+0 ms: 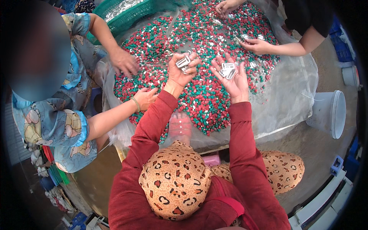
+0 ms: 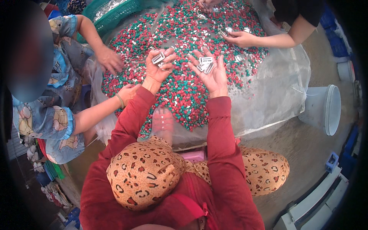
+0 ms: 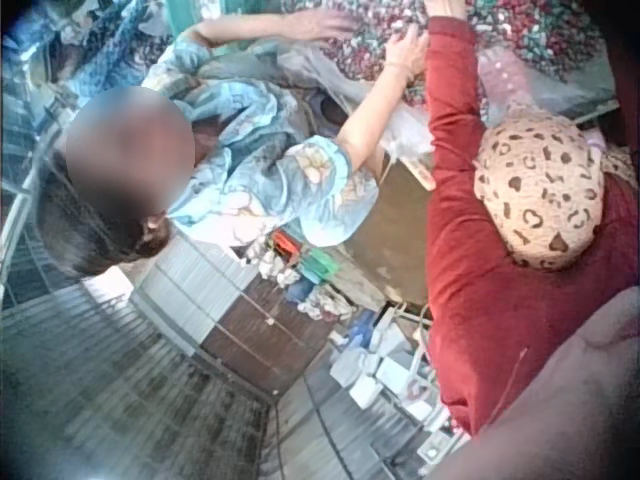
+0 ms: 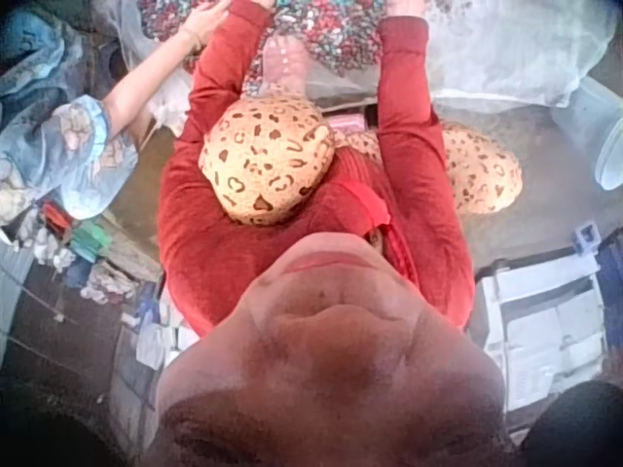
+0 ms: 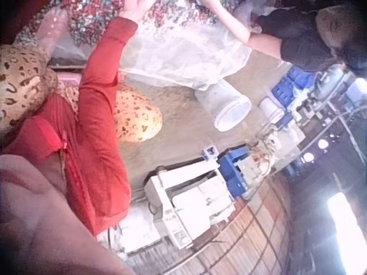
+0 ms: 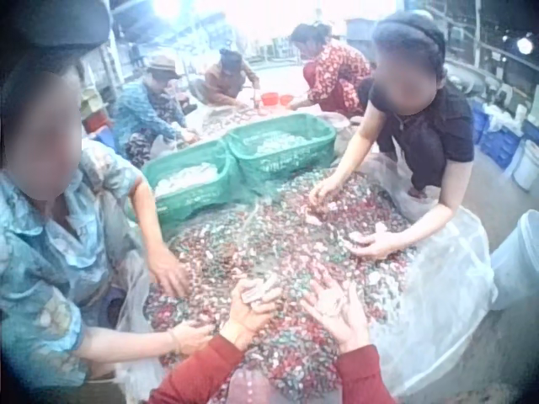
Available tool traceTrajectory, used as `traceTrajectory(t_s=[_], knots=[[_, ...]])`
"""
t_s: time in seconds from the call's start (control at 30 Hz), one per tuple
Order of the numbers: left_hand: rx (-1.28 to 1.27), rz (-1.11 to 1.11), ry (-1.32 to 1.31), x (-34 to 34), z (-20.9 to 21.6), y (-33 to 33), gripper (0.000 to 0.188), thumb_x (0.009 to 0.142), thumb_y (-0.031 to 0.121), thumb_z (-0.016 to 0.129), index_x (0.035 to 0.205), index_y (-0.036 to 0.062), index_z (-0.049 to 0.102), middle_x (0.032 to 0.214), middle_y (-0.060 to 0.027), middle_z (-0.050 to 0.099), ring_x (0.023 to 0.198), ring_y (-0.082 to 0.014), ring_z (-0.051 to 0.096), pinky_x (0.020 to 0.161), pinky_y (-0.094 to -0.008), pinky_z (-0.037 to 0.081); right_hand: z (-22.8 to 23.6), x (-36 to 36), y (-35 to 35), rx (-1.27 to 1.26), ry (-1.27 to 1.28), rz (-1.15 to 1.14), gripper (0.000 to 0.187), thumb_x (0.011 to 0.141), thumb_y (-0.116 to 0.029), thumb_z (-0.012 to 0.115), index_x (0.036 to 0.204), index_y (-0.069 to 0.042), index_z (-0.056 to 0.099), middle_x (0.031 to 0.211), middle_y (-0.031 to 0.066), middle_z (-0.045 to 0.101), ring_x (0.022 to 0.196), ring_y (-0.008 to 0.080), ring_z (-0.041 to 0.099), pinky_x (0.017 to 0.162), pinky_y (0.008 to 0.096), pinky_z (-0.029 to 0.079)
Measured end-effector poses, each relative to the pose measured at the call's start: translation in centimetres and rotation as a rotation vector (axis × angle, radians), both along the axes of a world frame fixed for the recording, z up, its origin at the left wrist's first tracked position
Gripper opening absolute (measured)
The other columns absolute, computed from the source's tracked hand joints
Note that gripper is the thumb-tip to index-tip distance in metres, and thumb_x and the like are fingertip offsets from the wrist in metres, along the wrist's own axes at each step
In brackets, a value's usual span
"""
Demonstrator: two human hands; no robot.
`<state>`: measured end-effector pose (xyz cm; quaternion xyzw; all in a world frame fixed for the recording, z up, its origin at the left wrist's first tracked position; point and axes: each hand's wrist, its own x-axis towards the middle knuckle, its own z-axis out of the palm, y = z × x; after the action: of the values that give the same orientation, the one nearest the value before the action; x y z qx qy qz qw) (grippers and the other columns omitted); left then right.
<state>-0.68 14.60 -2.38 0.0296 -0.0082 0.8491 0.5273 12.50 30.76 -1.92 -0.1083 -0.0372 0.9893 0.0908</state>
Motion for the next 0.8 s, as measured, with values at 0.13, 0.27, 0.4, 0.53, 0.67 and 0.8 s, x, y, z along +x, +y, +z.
traceTrajectory(t_s=[0.13,0.27,0.4,0.53,0.67,0.8], knots=[[-0.022,0.029,-0.037,0.2,0.0,-1.1,0.015,0.079,0.018,0.055,0.083,0.0028,0.054,0.089,-0.0074,0.048,0.082,-0.0199,0.051,0.054,-0.0254,0.051,1.1,-0.3,-1.3,-0.059,0.130,0.011,0.069,0.093,-0.055,0.012,0.140,-0.006,0.025,0.142,0.0211,0.028,0.131,0.0414,0.023,0.107,0.0561,0.020],[-0.174,0.087,-0.245,0.5,0.4,-0.7,0.034,0.084,0.033,0.054,0.101,0.0034,0.058,0.102,-0.0162,0.059,0.100,-0.0353,0.056,0.079,-0.0446,0.053,2.3,-0.7,-1.6,0.001,0.142,0.014,0.071,0.093,-0.056,0.012,0.139,-0.004,0.026,0.142,0.0225,0.026,0.132,0.0415,0.022,0.107,0.0547,0.021],[-0.058,0.074,-0.257,1.0,-0.8,-1.2,0.053,0.090,0.045,0.044,0.112,-0.0011,0.053,0.114,-0.0205,0.055,0.110,-0.0386,0.050,0.091,-0.0518,0.044,3.3,-3.2,-3.4,0.791,-0.200,0.037,0.048,0.096,-0.034,0.035,0.131,-0.002,0.039,0.114,0.0169,0.054,0.097,0.0295,0.057,0.083,0.0393,0.047],[-0.183,0.070,-0.354,4.1,-3.9,-0.6,0.055,0.092,0.050,0.035,0.116,0.0039,0.053,0.115,-0.0153,0.057,0.107,-0.0315,0.053,0.094,-0.0459,0.042,4.3,-4.0,-7.3,2.008,-0.220,0.250,0.036,0.091,-0.024,0.045,0.120,-0.003,0.051,0.113,0.0161,0.056,0.105,0.0301,0.052,0.094,0.0409,0.039],[-0.441,0.188,-0.430,4.2,-3.1,-0.4,0.044,0.092,0.039,0.036,0.112,0.0037,0.054,0.111,-0.0139,0.058,0.101,-0.0289,0.056,0.090,-0.0453,0.046,6.5,-4.0,-8.7,2.192,-0.130,-0.078,0.036,0.087,-0.015,0.051,0.122,-0.006,0.051,0.118,0.0177,0.053,0.116,0.0324,0.044,0.103,0.0409,0.029],[0.069,0.260,-0.545,-5.5,2.1,-0.6,0.035,0.089,0.030,0.040,0.092,0.0006,0.060,0.101,-0.0170,0.060,0.101,-0.0322,0.055,0.089,-0.0482,0.045,9.9,-3.6,-5.3,1.980,-0.321,-0.169,0.032,0.094,-0.016,0.043,0.122,-0.002,0.051,0.119,0.0145,0.052,0.115,0.0269,0.047,0.098,0.0355,0.035]])
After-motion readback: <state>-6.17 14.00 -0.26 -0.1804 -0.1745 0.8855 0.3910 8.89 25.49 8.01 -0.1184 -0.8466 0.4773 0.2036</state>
